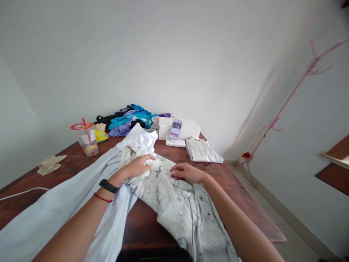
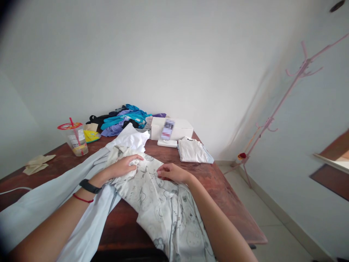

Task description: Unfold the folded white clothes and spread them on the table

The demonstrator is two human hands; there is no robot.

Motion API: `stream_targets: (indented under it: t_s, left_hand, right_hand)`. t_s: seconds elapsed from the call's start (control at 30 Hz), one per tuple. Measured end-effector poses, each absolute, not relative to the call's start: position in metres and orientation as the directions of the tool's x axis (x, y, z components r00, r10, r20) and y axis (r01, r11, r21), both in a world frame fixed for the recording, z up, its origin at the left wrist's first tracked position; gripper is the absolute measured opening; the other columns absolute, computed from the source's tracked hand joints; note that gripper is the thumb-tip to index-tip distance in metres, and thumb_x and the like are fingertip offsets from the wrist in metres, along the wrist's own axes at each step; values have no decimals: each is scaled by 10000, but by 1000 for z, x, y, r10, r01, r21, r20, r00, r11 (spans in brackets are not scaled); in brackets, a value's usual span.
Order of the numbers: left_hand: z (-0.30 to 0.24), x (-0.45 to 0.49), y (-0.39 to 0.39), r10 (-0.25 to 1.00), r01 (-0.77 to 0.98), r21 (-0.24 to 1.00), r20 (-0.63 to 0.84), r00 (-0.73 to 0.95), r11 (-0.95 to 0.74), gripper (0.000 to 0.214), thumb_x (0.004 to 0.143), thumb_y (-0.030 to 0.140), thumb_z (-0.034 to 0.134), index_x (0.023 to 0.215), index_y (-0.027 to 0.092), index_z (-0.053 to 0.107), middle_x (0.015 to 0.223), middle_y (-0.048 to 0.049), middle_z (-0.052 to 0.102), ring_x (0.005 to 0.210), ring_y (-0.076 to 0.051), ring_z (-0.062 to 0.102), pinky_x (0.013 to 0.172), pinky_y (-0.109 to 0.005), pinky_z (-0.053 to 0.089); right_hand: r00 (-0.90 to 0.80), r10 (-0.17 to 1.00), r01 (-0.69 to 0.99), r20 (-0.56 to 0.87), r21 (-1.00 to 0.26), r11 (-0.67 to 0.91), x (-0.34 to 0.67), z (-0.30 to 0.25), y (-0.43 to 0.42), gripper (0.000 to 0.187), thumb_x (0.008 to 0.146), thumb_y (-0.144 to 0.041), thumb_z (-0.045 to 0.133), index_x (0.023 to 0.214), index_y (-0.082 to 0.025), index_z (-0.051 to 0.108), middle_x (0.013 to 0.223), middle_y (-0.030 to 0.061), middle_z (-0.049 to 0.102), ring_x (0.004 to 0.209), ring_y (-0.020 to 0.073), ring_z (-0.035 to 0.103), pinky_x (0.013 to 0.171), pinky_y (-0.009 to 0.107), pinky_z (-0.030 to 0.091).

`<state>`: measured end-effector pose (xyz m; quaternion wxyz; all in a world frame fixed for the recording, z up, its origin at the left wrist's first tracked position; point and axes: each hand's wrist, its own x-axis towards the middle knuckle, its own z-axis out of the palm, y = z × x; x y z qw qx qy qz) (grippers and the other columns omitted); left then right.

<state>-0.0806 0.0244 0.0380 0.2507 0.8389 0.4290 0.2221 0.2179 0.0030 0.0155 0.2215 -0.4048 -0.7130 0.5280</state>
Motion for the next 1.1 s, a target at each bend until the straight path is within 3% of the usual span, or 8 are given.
stream_targets:
  t_s: [0.17, 0.33, 0.47, 0.6, 0.73, 0.97, 1.03, 1.1]
  left_hand:
    - [37, -80, 24, 833, 612, 609, 156, 530, -504, 472, 790, 221, 501, 1247, 243, 619, 1351, -67, 633, 1316, -260, 543, 1166, -417, 362]
    - [34, -80, 25, 826, 606, 603, 171, 536, -518, 464, 796, 214, 505, 1245, 227, 622, 1346, -79, 634, 1299, -264, 553, 1160, -422, 370]
    - [33, -81, 25, 827, 617, 588, 174, 535, -524, 468, 797, 210, 500, 1249, 220, 621, 1349, -78, 634, 1302, -260, 550, 1159, -407, 374]
    - [31, -80, 27, 823, 613, 584, 184, 538, -531, 468, 787, 207, 499, 1236, 224, 632, 1349, -70, 640, 1291, -266, 560, 1145, -413, 393]
    - [28, -81, 29, 822, 605, 594, 184, 539, -530, 476, 784, 207, 504, 1243, 221, 632, 1346, -62, 644, 1286, -256, 562, 1151, -387, 383]
    - [22, -83, 33, 833, 603, 614, 174, 526, -509, 471, 788, 216, 518, 1242, 241, 641, 1345, -52, 641, 1298, -260, 550, 1152, -386, 374]
    - [22, -83, 33, 829, 597, 616, 175, 532, -514, 478, 787, 213, 512, 1249, 236, 636, 1349, -53, 637, 1301, -258, 546, 1155, -387, 369]
    - [23, -82, 32, 825, 592, 617, 178, 536, -518, 476, 784, 213, 514, 1244, 226, 635, 1344, -59, 639, 1298, -259, 547, 1157, -387, 365]
  right_hand:
    - [-654, 756, 397, 4, -849, 348, 214, 20, -1, 476, 841, -476, 731, 1227, -198, 709, 1004, 53, 737, 874, 198, 654, 810, 321, 514]
    - [-668, 744, 425, 2, -819, 384, 203, 21, -11, 778, 767, -485, 802, 1458, -242, 539, 1314, 80, 648, 1051, 229, 608, 921, 362, 499]
    - [-652, 758, 495, -25, -772, 400, 199, 20, -15, 883, 721, -498, 833, 1491, -216, 506, 1265, 82, 656, 1045, 247, 604, 942, 375, 492]
    - [-692, 722, 457, 0, -774, 439, 198, 25, -17, 667, 795, -403, 771, 1411, -216, 598, 1070, 34, 698, 974, 231, 619, 879, 334, 502]
    - [-784, 621, 354, -2, -823, 444, 202, 35, -19, 318, 886, -407, 668, 1072, -165, 758, 897, 11, 707, 829, 190, 612, 755, 278, 492]
    - [-690, 712, 352, 131, -798, 489, 208, 41, -17, 256, 902, -380, 649, 890, -145, 749, 894, 55, 699, 817, 168, 603, 734, 263, 460]
    - [-663, 742, 380, 95, -811, 444, 205, 36, -15, 272, 883, -397, 681, 976, -151, 748, 880, 46, 692, 800, 161, 595, 727, 263, 455]
    - [-625, 778, 400, 61, -831, 387, 201, 30, -14, 407, 856, -434, 720, 1155, -158, 718, 895, 35, 684, 772, 150, 575, 711, 263, 450]
